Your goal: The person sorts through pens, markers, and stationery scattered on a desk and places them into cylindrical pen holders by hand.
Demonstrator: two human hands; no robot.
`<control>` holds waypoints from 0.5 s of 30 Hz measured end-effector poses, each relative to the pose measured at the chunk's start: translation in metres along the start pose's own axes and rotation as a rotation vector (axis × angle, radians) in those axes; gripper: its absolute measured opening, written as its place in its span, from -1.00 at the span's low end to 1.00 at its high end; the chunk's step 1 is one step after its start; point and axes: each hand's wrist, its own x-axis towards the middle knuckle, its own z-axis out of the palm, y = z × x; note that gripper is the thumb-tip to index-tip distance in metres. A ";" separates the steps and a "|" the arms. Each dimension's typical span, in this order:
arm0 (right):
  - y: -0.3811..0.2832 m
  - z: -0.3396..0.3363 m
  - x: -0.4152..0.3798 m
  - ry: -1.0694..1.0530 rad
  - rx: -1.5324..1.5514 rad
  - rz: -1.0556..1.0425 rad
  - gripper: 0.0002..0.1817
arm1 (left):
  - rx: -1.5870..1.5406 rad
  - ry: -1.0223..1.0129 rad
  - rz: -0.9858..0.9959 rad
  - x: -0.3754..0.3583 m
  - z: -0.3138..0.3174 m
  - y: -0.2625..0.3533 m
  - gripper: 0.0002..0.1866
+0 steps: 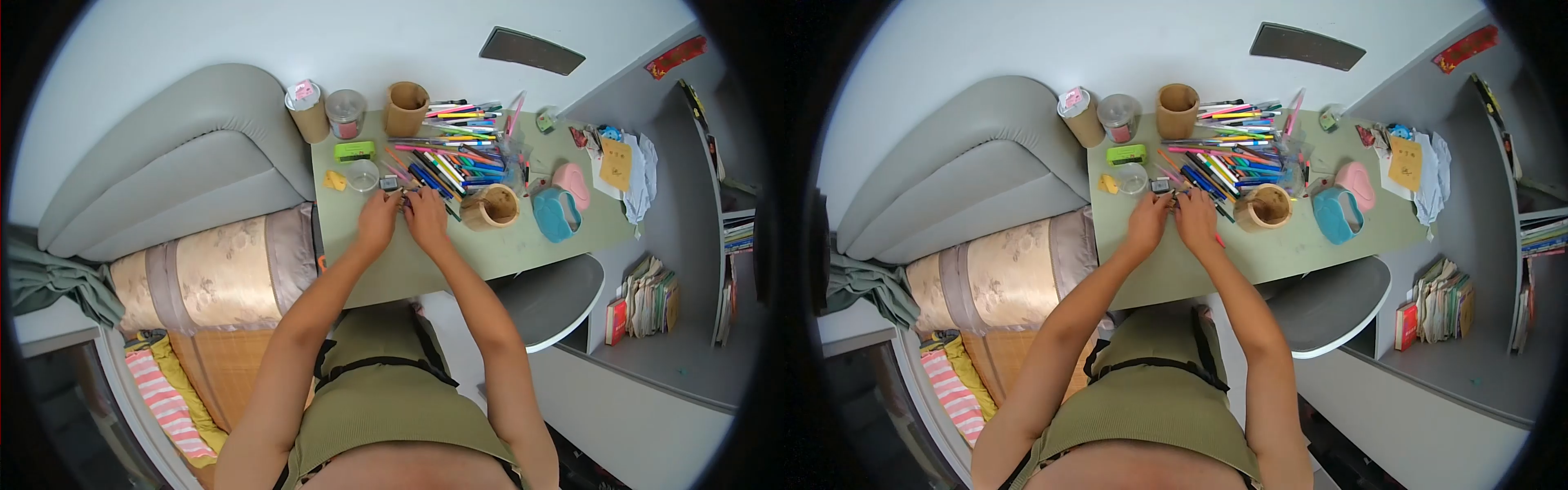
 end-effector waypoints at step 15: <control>-0.061 -0.007 0.064 0.171 0.411 -0.119 -0.67 | -0.062 0.415 -0.157 0.020 -0.084 0.006 -0.72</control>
